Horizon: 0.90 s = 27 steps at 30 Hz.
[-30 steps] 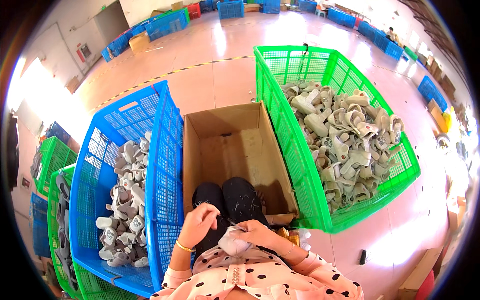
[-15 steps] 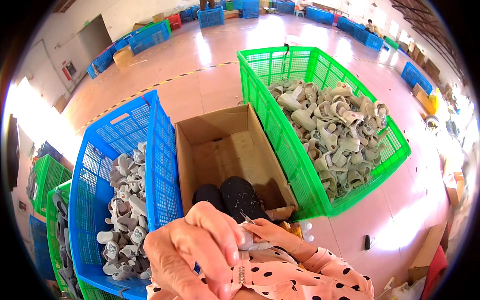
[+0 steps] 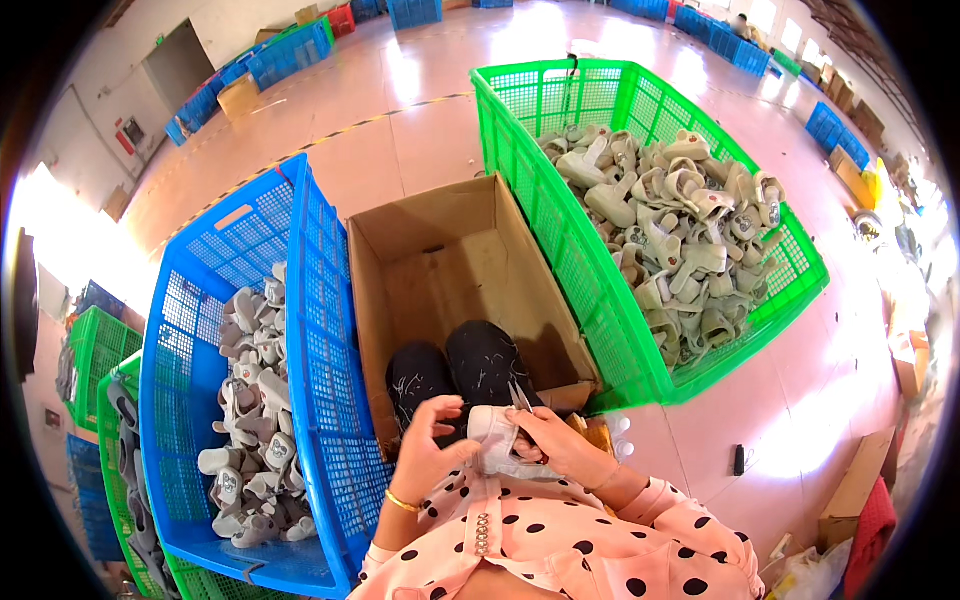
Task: The person sits on the floor and uses scissors to trim loose threads and excess fabric from the edges of small white fabric items. They handle the items one by one, picking them from a blue basket, cutting the edges, and placing them into a green basket.
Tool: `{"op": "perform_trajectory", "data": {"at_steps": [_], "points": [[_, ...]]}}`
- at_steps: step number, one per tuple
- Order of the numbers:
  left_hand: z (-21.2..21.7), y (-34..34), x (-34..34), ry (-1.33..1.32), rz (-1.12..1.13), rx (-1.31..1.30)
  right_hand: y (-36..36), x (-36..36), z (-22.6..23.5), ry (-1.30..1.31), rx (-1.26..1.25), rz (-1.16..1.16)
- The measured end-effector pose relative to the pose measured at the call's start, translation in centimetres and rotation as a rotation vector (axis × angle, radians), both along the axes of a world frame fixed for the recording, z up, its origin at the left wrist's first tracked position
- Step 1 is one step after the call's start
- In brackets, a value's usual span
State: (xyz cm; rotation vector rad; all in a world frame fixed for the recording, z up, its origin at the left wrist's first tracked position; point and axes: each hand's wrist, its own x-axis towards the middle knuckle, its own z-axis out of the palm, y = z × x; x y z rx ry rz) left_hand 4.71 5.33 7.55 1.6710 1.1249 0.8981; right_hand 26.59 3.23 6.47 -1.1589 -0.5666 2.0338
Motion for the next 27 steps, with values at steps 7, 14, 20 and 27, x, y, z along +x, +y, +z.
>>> {"op": "perform_trajectory", "data": {"at_steps": [7,14,20,27], "points": [[-4.5,-1.4,-0.2,-0.310,-0.177,-0.464,-1.3,-1.4,-0.1,-0.118,0.021,0.093],[-4.5,0.3,-0.1,-0.227,-0.252,-0.441,-0.9,-1.3,-2.0,-0.039,-0.020,0.099],[-5.5,-0.3,0.6,-0.182,-0.141,-0.268,-1.3,-1.1,-1.6,-0.038,0.136,0.106],[-7.7,0.6,0.8,-0.277,0.064,-0.379,0.2,-2.5,-3.3,-0.074,-0.107,0.037]]}}
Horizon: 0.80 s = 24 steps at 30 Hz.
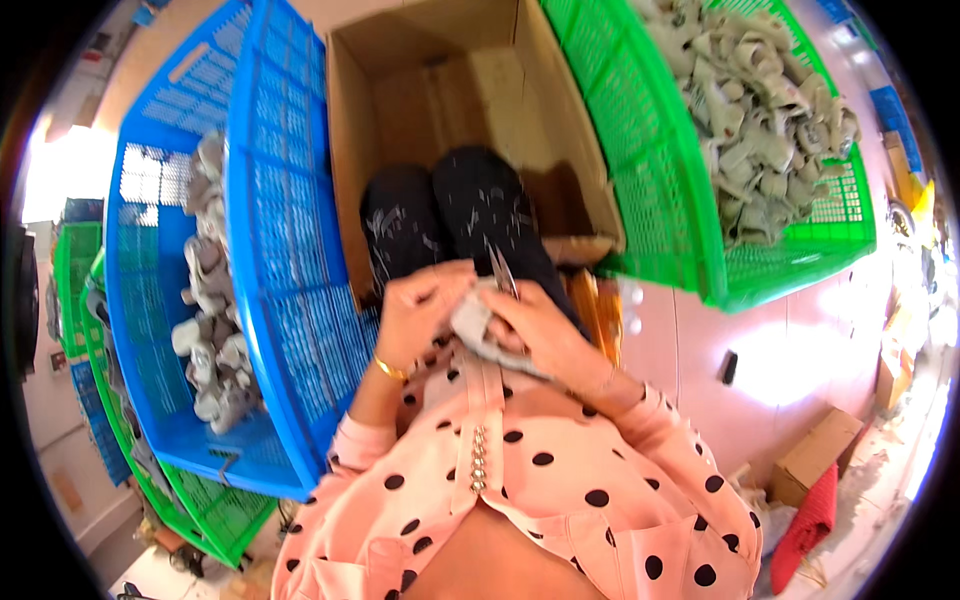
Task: The person sits on the floor and uses scissors to trim loose threads and excess fabric from the edges of small white fabric items. They handle the items one by one, picking them from a blue basket, cutting the edges, and placing them into a green basket.
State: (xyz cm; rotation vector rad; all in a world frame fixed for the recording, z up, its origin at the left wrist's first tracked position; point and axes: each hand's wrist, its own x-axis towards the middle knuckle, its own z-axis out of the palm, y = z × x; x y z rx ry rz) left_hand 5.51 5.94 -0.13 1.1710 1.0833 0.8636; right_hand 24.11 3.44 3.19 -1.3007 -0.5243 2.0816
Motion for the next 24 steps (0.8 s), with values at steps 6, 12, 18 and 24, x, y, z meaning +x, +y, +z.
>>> {"op": "perform_trajectory", "data": {"at_steps": [6,12,18,24], "points": [[0.2,0.8,-0.3,0.078,0.098,-0.025,0.2,0.2,-1.7,0.061,0.014,0.017],[0.3,0.8,-0.1,0.284,0.108,0.422,0.7,0.8,-1.6,-0.359,0.364,0.213],[0.8,1.5,0.3,0.475,0.048,0.651,1.9,2.5,-0.2,-1.061,0.979,0.439],[0.5,1.7,0.8,0.494,0.055,0.680,3.3,2.2,0.5,-1.165,1.058,0.665]]}}
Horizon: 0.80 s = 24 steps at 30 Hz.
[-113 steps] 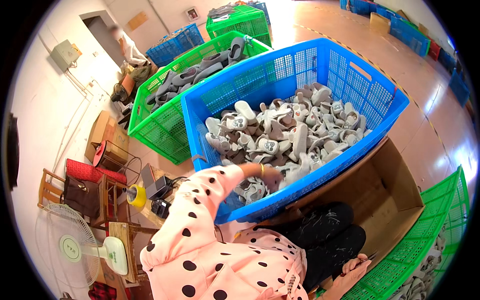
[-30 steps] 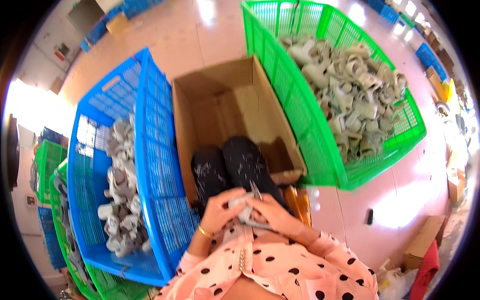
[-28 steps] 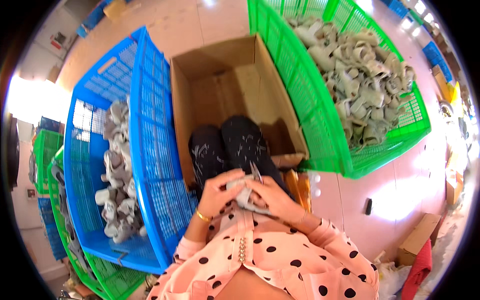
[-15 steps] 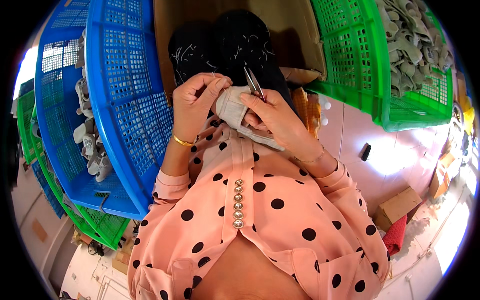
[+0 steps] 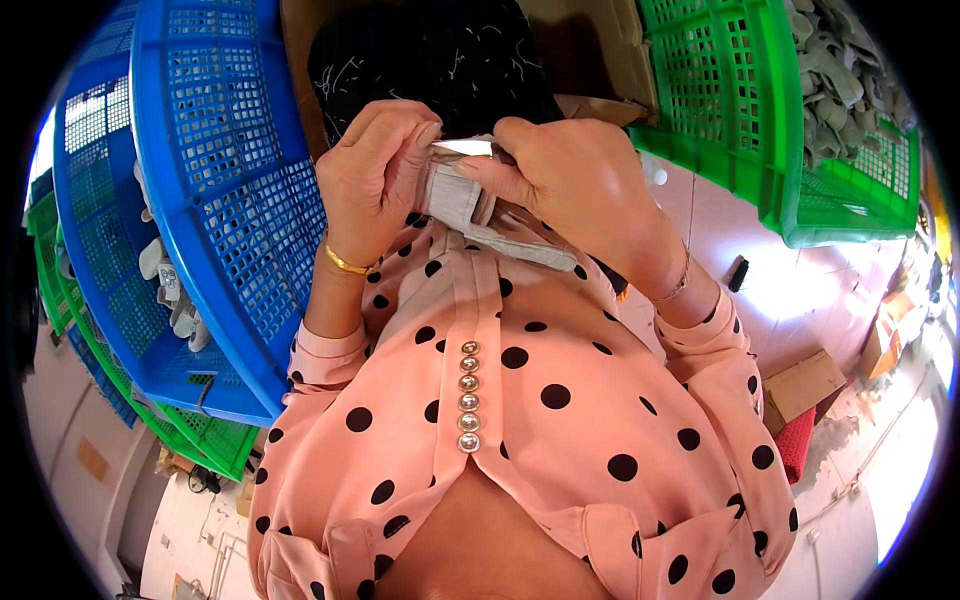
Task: The person sits on the floor and uses scissors to trim loose threads and excess fabric from the edges of small white fabric items. They handle the items one by one, picking them from a blue basket, cutting the edges, and placing them into a green basket.
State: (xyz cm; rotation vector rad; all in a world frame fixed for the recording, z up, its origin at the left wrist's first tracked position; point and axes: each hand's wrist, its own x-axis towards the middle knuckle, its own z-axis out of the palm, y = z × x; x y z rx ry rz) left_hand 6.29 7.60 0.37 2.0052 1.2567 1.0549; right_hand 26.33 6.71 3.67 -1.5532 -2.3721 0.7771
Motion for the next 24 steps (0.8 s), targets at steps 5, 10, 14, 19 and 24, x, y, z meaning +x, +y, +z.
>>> {"op": "perform_trajectory", "data": {"at_steps": [5,10,14,19,24], "points": [[-0.2,0.0,0.3,-0.012,0.021,0.023,0.4,-0.1,-0.1,-0.044,0.008,0.033],[-0.8,0.1,0.6,-0.070,0.032,0.048,0.5,-0.1,-0.4,-0.082,0.066,0.047],[-1.7,-0.7,0.8,-0.494,0.144,-0.367,0.7,0.6,-2.8,0.192,-0.090,-0.066],[-2.7,-2.3,0.1,-0.768,-0.076,-0.719,0.3,0.9,-4.9,0.780,-0.505,-0.320],[-3.2,-2.5,-1.1,-0.568,-0.209,-0.921,1.6,1.2,-3.0,0.685,-0.311,-0.255]]}}
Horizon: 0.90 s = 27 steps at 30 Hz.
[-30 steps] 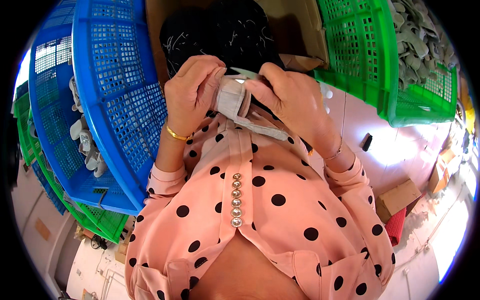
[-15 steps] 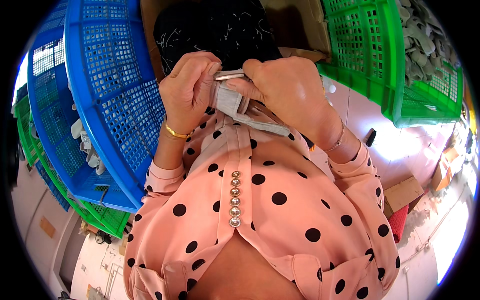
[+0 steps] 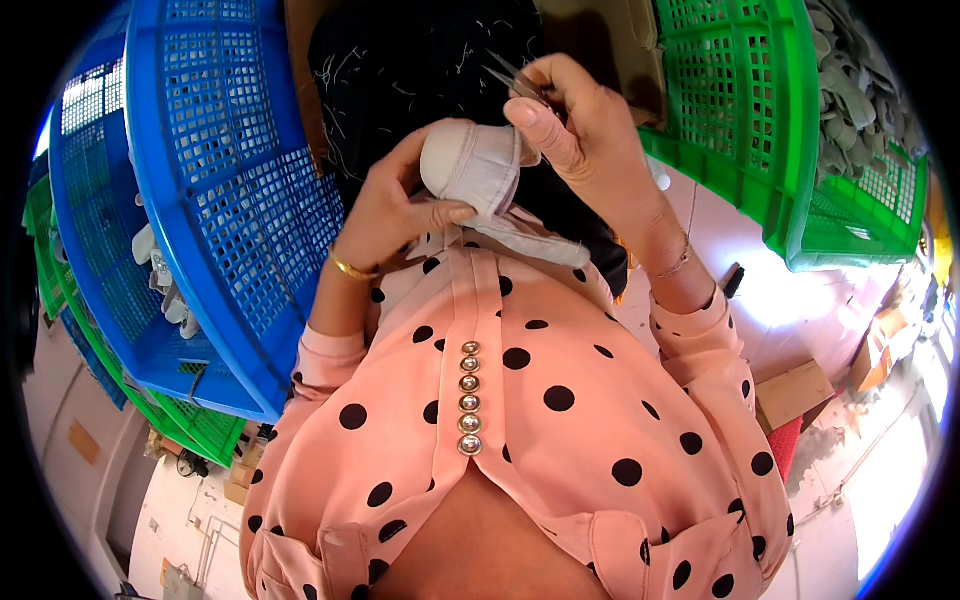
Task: The person sits on the floor and uses scissors to trim loose threads and excess fabric from the edges of small white fabric items. They handle the items one by one, picking them from a blue basket, cutting the edges, and placing them into a green basket.
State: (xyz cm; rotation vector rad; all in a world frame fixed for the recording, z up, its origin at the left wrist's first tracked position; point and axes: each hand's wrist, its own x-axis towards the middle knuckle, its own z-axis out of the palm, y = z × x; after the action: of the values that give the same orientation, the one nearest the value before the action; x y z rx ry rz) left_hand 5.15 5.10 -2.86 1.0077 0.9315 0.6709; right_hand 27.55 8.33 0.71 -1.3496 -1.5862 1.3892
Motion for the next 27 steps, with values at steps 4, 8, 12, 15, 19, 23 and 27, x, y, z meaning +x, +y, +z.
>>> {"op": "perform_trajectory", "data": {"at_steps": [4,8,12,15,19,23,27], "points": [[-0.7,3.2,-0.8,-0.200,-0.340,-0.094,1.6,-0.6,2.2,-0.192,0.248,0.263],[-1.0,3.4,-0.3,-0.225,-0.361,-0.165,2.5,-0.2,1.6,-0.360,-0.063,0.445],[-1.9,0.3,0.0,0.031,0.009,0.070,1.5,1.4,-0.3,-0.232,-0.220,0.271],[-1.8,-1.0,0.2,0.105,0.186,0.117,0.7,1.4,-1.8,-0.202,-0.085,0.157],[-1.2,-1.0,1.3,-0.259,0.427,-0.003,0.5,0.5,-2.1,-0.197,-0.078,0.098],[0.6,-0.3,1.8,-0.467,0.307,-0.186,0.2,-0.4,-1.6,-0.287,-0.041,0.112],[1.9,0.2,1.8,-0.546,0.493,-0.262,-0.4,-0.4,-1.5,-0.396,0.034,0.136]]}}
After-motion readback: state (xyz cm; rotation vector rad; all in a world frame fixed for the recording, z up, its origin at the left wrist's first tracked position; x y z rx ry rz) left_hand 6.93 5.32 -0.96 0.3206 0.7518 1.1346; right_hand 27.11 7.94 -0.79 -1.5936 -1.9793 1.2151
